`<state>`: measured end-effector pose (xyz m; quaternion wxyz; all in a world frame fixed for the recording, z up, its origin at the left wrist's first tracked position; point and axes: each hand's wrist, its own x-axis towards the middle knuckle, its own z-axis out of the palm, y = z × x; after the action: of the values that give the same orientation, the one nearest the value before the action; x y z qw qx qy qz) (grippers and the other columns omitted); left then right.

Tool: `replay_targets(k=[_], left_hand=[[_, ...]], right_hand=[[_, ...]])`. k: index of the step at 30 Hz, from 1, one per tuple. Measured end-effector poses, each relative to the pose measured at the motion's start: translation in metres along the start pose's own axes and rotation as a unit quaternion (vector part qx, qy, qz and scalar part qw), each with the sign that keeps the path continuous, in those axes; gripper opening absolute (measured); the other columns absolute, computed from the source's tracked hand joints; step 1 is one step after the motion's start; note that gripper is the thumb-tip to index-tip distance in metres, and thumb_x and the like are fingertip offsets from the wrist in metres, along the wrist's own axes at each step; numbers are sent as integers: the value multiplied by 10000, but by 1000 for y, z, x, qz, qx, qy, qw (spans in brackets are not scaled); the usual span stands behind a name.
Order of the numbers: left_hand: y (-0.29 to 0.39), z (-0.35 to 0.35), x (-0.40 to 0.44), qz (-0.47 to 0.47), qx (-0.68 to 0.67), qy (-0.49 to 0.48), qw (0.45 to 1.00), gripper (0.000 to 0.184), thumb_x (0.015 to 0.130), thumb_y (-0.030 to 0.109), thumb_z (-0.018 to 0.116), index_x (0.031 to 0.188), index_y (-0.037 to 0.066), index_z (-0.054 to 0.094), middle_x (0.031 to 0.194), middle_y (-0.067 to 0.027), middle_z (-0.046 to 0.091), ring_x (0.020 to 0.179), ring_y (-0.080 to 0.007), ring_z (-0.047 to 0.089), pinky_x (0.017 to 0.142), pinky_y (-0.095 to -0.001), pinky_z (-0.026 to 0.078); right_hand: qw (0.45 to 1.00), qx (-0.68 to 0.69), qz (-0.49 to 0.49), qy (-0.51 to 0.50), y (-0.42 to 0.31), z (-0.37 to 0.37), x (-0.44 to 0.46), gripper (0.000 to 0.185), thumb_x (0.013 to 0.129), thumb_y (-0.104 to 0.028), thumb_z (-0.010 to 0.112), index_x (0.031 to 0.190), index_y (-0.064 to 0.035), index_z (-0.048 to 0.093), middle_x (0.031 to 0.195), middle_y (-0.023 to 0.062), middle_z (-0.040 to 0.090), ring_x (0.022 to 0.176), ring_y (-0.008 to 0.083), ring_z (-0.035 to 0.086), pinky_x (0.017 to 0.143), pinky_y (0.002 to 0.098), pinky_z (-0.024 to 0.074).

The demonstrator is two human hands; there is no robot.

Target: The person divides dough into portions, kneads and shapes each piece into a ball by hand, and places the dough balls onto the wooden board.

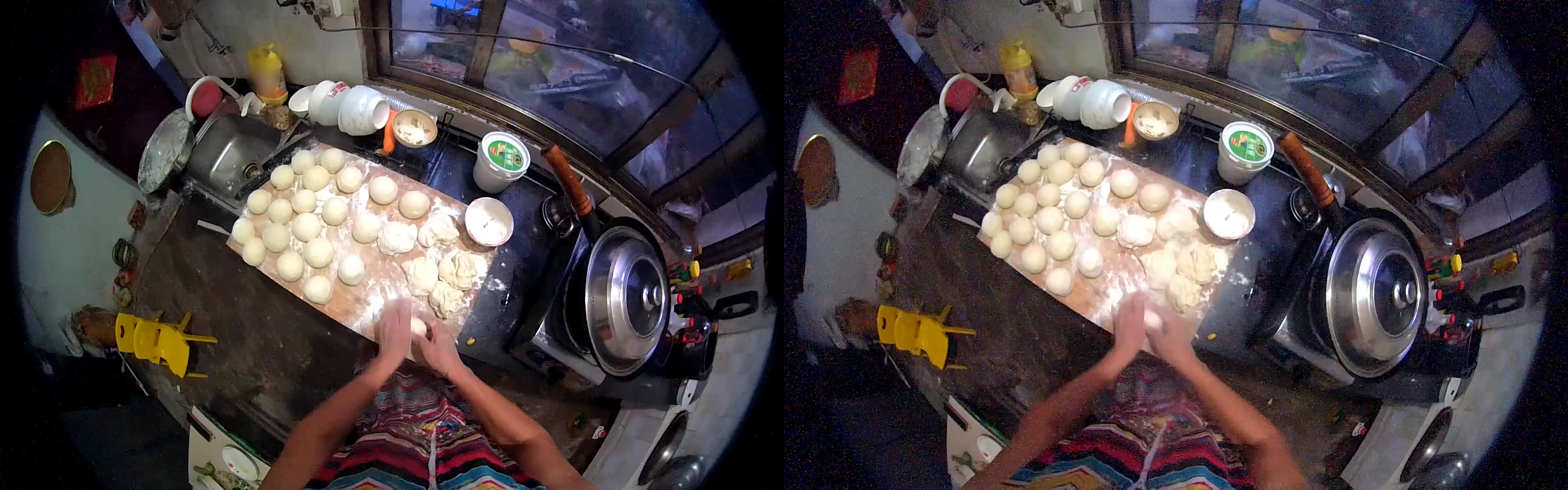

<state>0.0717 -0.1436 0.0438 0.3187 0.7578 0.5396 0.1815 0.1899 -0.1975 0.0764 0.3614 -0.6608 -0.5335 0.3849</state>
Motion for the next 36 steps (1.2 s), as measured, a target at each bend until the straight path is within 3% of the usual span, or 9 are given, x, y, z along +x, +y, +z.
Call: replay_targets(k=[3,6,12,18,21,28,30,33,36], left_hand=[[23,-3,-29,-190,-142,45,970,403,971,198,404,1242,-79,516,1296,-275,502,1234,-402,444,1059,-476,316],[-35,29,7,107,251,140,952,430,972,207,395,1271,-88,486,1335,-255,486,1305,-384,392,1078,-489,290],[-41,23,50,118,199,135,964,430,973,226,373,1240,-71,532,1329,-239,506,1327,-368,376,1091,-475,275],[28,-9,-33,-151,-132,57,978,373,988,151,330,1255,-32,516,1296,-232,502,1235,-383,453,1051,-471,342],[-28,24,-4,112,113,152,975,384,982,140,347,1272,-66,489,1310,-255,492,1281,-393,417,1072,-495,307],[-40,16,46,133,163,111,971,385,940,153,432,1229,-85,520,1321,-278,490,1294,-428,385,1100,-491,257],[-37,24,9,167,88,70,980,359,941,154,419,1184,-66,564,1309,-283,496,1261,-434,415,1094,-482,272],[12,4,-31,-89,-107,48,989,315,888,78,458,1141,-68,575,1241,-260,532,1224,-406,456,1056,-487,340],[-36,32,-9,152,174,145,962,288,908,83,444,1112,-64,584,1200,-260,552,1201,-412,471,1052,-523,311]], right_hand=[[988,-114,-76,-76,-11,-10,-25,518,744,-54,632,1249,-35,521,1147,260,531,1096,397,503,948,455,402],[985,-140,28,-98,-32,-17,-4,528,749,-66,646,1258,-27,512,1118,262,553,1079,400,519,938,451,411],[987,-80,140,-15,-12,-1,11,511,839,-227,615,1293,-34,482,1082,289,585,966,398,590,862,435,456],[977,-176,-96,-71,6,0,-29,583,752,-74,637,1310,-57,468,1097,282,531,986,443,546,871,483,448],[981,-170,-83,-33,2,0,-18,578,769,-82,640,1315,-44,454,1102,274,538,982,438,548,869,480,450],[987,-67,140,-28,-11,0,9,581,825,-152,629,1350,-19,419,1143,262,557,1046,408,557,914,427,445],[994,-100,-31,8,-12,-9,-4,571,804,-126,626,1336,-33,442,1174,258,539,1064,412,540,908,437,446],[986,-146,-81,-20,-8,-1,-26,544,784,-113,629,1297,-26,469,1172,267,520,1061,420,521,898,463,441],[986,-162,-38,-22,-3,5,-28,525,783,-142,637,1264,-3,482,1137,280,519,1036,424,519,887,481,437]])
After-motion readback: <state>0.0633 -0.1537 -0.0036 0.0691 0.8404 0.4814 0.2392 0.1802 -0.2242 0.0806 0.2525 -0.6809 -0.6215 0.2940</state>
